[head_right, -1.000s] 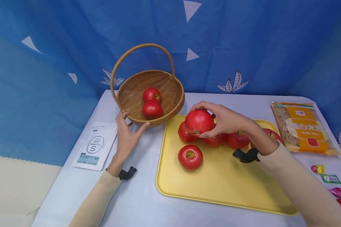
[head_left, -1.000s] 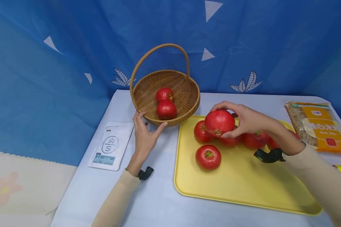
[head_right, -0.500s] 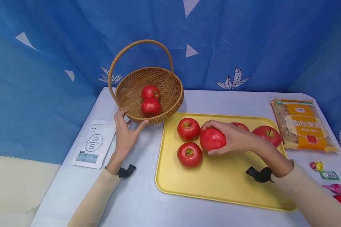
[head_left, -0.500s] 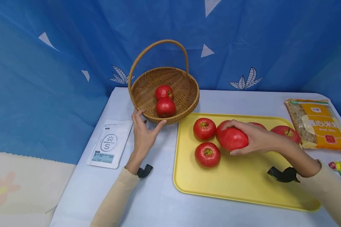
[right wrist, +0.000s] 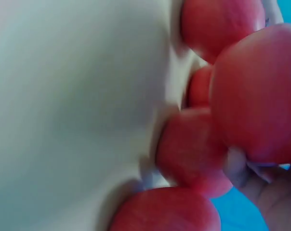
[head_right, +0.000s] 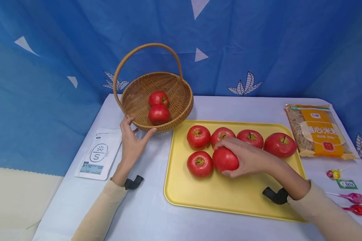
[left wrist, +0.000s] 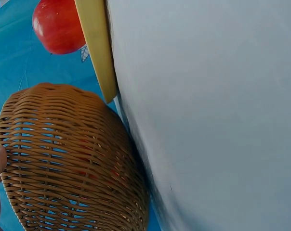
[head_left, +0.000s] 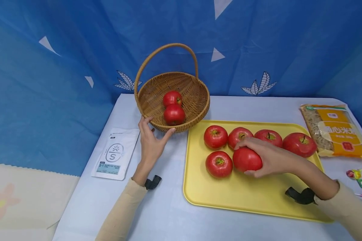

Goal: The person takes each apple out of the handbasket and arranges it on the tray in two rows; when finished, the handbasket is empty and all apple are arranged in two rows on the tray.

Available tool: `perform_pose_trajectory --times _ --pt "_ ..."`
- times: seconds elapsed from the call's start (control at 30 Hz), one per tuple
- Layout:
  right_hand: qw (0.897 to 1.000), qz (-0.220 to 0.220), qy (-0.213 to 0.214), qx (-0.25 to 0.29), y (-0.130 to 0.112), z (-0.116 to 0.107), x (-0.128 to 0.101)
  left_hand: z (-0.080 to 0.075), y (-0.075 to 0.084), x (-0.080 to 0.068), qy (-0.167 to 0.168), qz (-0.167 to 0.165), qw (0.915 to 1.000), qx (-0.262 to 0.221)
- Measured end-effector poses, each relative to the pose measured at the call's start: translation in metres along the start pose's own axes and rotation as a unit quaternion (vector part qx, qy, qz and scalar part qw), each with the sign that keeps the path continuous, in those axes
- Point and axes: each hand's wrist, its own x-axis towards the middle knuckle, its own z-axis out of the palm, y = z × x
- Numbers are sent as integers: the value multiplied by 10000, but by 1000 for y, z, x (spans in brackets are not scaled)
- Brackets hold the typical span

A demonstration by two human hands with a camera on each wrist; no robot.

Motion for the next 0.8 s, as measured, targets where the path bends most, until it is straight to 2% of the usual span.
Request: perform_pose_trajectory --times 0.2,0.43,0.63,0.8 --pt "9959 -127 261 -856 -3 12 -7 1 -1 0 -25 -49 10000 14" --pt "9789 -666 469 -1874 7 30 -12 0 -1 0 -6 -44 10000 12" --pt "9799 -686 613 -1769 10 38 -15 -1 -1 0 -6 -53 10000 8" --pt "9804 -717 670 -1707 5 33 -14 0 -1 0 -21 -60 10000 7"
